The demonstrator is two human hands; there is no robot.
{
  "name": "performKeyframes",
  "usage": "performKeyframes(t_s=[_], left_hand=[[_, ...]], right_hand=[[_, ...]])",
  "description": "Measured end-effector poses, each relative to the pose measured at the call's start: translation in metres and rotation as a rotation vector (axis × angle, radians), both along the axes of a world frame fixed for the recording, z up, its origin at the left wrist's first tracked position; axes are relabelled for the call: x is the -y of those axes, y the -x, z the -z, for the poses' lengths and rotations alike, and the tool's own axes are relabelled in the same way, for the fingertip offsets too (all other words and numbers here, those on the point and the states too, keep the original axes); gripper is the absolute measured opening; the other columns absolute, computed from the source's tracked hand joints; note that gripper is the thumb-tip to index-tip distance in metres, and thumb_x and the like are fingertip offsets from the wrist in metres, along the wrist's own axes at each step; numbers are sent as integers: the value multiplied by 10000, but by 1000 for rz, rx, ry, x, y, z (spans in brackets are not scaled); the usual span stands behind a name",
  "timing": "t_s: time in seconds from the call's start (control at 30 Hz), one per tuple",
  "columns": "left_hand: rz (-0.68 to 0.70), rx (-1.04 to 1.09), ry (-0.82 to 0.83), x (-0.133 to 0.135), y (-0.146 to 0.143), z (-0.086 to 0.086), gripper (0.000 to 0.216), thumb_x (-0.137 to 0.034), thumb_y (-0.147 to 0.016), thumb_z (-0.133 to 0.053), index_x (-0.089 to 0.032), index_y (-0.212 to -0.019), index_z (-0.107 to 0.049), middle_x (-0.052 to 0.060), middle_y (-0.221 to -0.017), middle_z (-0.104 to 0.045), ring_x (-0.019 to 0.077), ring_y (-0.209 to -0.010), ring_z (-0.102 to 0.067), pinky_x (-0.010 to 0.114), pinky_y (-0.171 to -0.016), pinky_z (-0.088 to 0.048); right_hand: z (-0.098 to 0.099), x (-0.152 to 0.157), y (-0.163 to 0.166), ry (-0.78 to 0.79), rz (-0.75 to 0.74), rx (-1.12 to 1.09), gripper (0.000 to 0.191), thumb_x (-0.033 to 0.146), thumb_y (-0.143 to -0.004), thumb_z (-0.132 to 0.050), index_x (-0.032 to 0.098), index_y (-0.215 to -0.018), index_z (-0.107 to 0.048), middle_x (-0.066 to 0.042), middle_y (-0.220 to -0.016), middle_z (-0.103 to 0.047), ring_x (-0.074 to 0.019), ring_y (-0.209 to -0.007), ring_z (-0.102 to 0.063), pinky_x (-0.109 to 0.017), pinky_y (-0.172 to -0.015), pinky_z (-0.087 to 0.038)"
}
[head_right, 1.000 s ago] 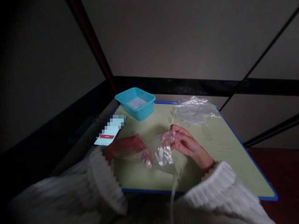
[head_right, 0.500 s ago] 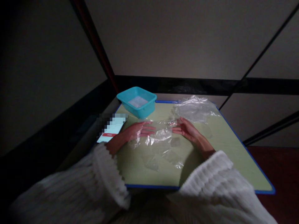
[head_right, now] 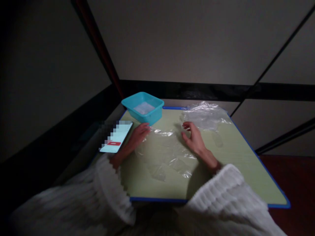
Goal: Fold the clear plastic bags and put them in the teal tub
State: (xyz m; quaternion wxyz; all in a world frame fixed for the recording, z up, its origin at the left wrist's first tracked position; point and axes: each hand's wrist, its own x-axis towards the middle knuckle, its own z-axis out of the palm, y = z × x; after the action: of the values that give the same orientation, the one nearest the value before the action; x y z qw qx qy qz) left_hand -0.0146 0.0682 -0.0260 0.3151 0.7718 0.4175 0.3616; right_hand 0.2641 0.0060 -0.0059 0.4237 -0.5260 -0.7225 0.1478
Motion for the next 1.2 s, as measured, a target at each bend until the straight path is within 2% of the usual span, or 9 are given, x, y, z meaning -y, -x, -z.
performKeyframes(t_s=[0.1,0.27,0.4,0.6,0.67,0.77,0.83,1.1,1.2], left_hand=[[-130,-95,-180,9,-1,-8,442,-224,-854,-486,-170,-1290,-446,119,-1386,-441,282,-1334,-346,498,-1130,-232],[348,-356,-308,30,-4,-13,484,-312,-869,-532,-161,-1324,-460,85,-1443,-405,250,-1336,-359,399,-1141,-251],[483,-443,-276,34,-5,-10,547,-374,-897,-500,-173,-1392,-383,75,-1497,-319,250,-1389,-264,397,-1161,-174],[405,-532,-314,38,-13,-5,578,-435,-898,-479,-207,-1412,-345,77,-1516,-278,226,-1419,-187,409,-1167,-131],[371,-533,-325,41,-19,-4,577,-426,-899,-472,-184,-1408,-351,96,-1508,-289,242,-1414,-196,414,-1165,-135],[345,-525,-308,46,-26,-3,582,-417,-887,-484,-147,-1391,-374,130,-1478,-337,269,-1394,-243,425,-1160,-156],[338,-533,-298,47,-28,-4,585,-423,-881,-489,-143,-1383,-383,132,-1482,-330,276,-1391,-247,428,-1159,-158],[323,-631,-322,46,-26,-8,592,-433,-891,-472,-154,-1400,-359,113,-1519,-258,253,-1412,-203,415,-1152,-158],[311,-653,-337,47,-28,-8,594,-440,-892,-464,-150,-1400,-361,113,-1516,-264,254,-1409,-212,415,-1148,-171]], right_hand=[[-2,4,14,-5,-196,184,341,337,-806,-581,198,-1110,-516,-115,-1107,-611,-274,-1049,-554,-457,-937,-406],[7,1,32,4,-330,384,369,182,-807,-515,155,-1175,-529,-87,-955,-665,-223,-930,-599,-381,-876,-432],[8,-4,12,3,-197,468,440,92,-781,-456,131,-1216,-513,-92,-882,-673,-221,-836,-611,-373,-836,-430],[-17,4,-16,-38,68,463,356,132,-852,-394,110,-1180,-528,-183,-1009,-655,-278,-930,-603,-428,-851,-430],[-22,10,-3,-56,-21,468,319,205,-901,-394,165,-1179,-544,-145,-1133,-639,-257,-1045,-582,-404,-913,-428],[-19,20,26,-39,-429,592,462,350,-949,-399,190,-1382,-386,-143,-1362,-510,-254,-1250,-465,-501,-1061,-289],[-10,24,35,6,-492,675,609,465,-945,-382,147,-1450,-263,-182,-1452,-387,-275,-1333,-362,-568,-1084,-204],[-2,29,-17,163,177,897,610,541,-928,-341,61,-1238,-555,-279,-1318,-501,-435,-1235,-438,-752,-985,-121],[-9,24,-11,87,199,860,571,472,-951,-322,39,-1257,-534,-266,-1354,-473,-408,-1265,-413,-699,-1032,-147]])
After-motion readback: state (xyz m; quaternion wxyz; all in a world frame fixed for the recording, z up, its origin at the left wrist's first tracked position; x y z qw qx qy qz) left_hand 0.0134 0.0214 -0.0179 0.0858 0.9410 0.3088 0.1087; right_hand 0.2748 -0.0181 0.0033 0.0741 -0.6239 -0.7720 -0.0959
